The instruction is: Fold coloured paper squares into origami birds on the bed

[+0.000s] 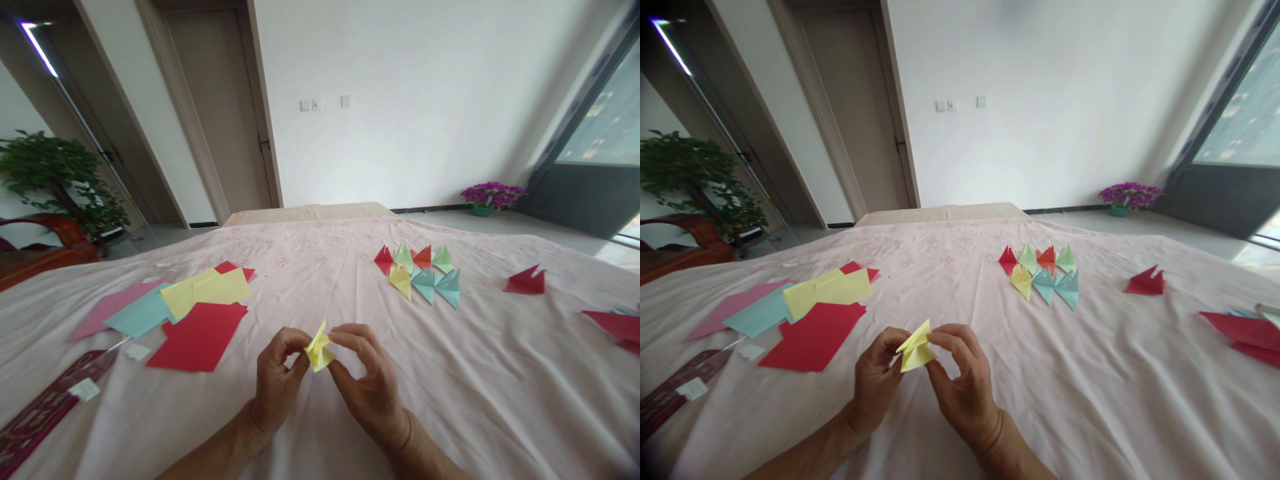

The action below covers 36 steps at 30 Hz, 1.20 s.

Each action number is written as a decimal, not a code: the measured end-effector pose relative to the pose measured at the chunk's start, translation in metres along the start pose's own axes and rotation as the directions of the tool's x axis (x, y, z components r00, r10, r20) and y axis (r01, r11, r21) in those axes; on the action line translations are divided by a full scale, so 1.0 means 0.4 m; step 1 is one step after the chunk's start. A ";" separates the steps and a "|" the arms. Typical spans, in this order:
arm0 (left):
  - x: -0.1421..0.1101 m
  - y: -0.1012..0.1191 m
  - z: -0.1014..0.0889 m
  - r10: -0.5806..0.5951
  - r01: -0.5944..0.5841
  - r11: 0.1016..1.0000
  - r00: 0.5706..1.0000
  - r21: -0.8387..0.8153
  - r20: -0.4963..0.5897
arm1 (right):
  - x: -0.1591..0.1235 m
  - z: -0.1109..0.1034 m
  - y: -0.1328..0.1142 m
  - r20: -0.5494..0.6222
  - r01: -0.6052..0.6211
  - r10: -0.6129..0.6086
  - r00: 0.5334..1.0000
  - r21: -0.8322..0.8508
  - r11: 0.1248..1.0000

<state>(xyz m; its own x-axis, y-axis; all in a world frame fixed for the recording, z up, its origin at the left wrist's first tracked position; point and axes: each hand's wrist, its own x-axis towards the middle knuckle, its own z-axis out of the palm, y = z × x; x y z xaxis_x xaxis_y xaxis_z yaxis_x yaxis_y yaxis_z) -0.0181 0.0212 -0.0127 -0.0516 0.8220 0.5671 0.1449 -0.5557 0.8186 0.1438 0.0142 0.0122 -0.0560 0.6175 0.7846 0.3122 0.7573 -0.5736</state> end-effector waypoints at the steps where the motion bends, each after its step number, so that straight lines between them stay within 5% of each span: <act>1: -0.001 -0.001 -0.001 0.007 -0.006 1.000 1.000 -0.005 0.009 | -0.001 -0.001 0.000 0.010 -0.002 0.002 1.000 0.008 1.000; 10: 0.000 0.007 -0.005 0.013 -0.019 0.994 0.998 0.106 0.058 | 0.000 -0.003 0.001 0.133 -0.101 0.091 0.987 0.069 0.992; 19: 0.017 0.023 -0.011 0.075 -0.083 0.995 0.987 0.047 0.143 | 0.004 -0.002 -0.002 0.146 -0.142 0.124 0.981 0.121 0.982; 26: 0.030 0.045 -0.014 -0.063 0.130 0.979 0.922 -0.155 0.381 | 0.002 -0.011 -0.010 0.223 -0.209 0.168 0.960 0.175 0.962; 33: 0.007 0.021 0.003 -0.027 0.035 0.998 0.989 -0.054 0.147 | -0.003 -0.003 -0.012 -0.034 -0.121 0.121 0.992 0.004 0.993; 36: 0.001 0.018 0.008 0.043 -0.043 0.999 0.996 -0.003 0.072 | 0.000 -0.007 -0.020 -0.044 -0.058 0.057 0.997 -0.030 0.998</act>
<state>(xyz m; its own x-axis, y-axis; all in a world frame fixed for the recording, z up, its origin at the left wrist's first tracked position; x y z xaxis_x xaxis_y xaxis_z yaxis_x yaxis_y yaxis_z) -0.0138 0.0179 -0.0068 0.0262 0.8041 0.5939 0.1441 -0.5910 0.7937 0.1439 0.0075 0.0173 0.0033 0.6497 0.7602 0.3437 0.7131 -0.6110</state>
